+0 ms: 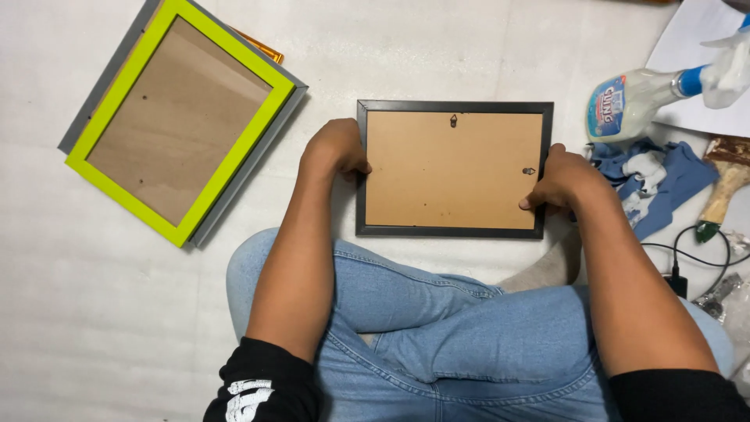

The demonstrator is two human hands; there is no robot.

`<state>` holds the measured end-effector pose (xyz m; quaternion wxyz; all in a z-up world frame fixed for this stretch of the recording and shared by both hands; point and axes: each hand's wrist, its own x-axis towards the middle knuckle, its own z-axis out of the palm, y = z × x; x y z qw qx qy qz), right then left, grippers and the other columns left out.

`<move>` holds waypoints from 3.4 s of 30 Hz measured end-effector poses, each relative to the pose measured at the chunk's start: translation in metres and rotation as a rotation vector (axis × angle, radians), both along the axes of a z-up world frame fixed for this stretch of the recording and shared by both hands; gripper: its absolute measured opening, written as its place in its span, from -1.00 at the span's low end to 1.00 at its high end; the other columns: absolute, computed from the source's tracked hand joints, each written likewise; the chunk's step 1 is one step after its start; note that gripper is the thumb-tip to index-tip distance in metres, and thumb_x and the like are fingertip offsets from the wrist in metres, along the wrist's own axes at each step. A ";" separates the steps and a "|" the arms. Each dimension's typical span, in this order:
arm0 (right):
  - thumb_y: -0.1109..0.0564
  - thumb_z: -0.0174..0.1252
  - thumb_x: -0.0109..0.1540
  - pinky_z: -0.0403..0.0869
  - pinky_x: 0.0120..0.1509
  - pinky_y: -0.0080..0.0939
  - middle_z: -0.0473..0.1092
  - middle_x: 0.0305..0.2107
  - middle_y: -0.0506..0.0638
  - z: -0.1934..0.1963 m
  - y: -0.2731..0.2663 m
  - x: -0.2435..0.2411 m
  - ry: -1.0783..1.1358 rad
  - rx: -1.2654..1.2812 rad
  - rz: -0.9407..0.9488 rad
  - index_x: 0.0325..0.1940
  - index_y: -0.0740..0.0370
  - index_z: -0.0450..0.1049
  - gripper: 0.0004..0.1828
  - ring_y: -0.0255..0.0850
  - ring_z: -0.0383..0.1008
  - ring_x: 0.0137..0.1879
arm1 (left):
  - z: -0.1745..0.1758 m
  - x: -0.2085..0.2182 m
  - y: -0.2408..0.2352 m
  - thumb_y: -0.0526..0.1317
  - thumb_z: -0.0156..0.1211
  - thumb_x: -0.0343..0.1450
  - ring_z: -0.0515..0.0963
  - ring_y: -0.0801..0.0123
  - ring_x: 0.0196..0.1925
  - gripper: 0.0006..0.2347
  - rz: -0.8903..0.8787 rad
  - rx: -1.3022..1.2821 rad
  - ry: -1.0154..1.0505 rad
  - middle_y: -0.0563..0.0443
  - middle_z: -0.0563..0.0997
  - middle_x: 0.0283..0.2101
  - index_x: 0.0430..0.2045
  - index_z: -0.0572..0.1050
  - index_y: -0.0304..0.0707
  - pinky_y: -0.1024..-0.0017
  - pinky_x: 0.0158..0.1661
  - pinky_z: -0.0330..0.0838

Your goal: Cleaning picture frame components with a cloth and brush before assembling them.

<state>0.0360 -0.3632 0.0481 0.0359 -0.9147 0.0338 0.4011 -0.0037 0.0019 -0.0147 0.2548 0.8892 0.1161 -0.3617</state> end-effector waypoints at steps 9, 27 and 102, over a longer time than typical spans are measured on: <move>0.09 0.60 -0.05 0.40 0.29 0.39 0.39 0.07 0.68 0.030 0.021 -0.014 0.106 0.022 -0.051 0.25 0.65 0.13 0.04 0.56 0.37 0.27 | 0.051 -0.008 -0.012 -0.28 0.45 0.09 0.59 -0.39 0.07 -0.40 0.068 -0.057 0.027 -0.57 0.62 -0.10 0.01 0.46 -0.70 -0.18 0.05 0.48; -0.35 0.41 0.04 0.32 0.23 0.25 0.53 -0.05 0.20 -0.014 -0.016 -0.068 -0.434 -0.245 0.444 0.16 0.29 0.38 -0.14 0.16 0.46 0.21 | 0.040 -0.053 -0.026 -0.28 0.55 0.22 0.49 -0.44 0.19 -0.33 0.151 -0.031 -0.174 -0.62 0.49 0.08 0.12 0.25 -0.59 -0.25 0.13 0.42; 0.07 0.24 0.18 0.53 0.02 0.31 0.33 -0.13 0.32 -0.022 0.101 -0.106 -0.568 0.324 0.224 0.21 0.18 0.47 -0.50 0.43 0.48 -0.01 | 0.016 -0.026 0.004 -0.08 0.48 0.24 0.62 -0.35 0.04 -0.50 0.236 -0.175 -0.304 -0.51 0.62 -0.11 -0.11 0.51 -0.57 -0.13 0.01 0.53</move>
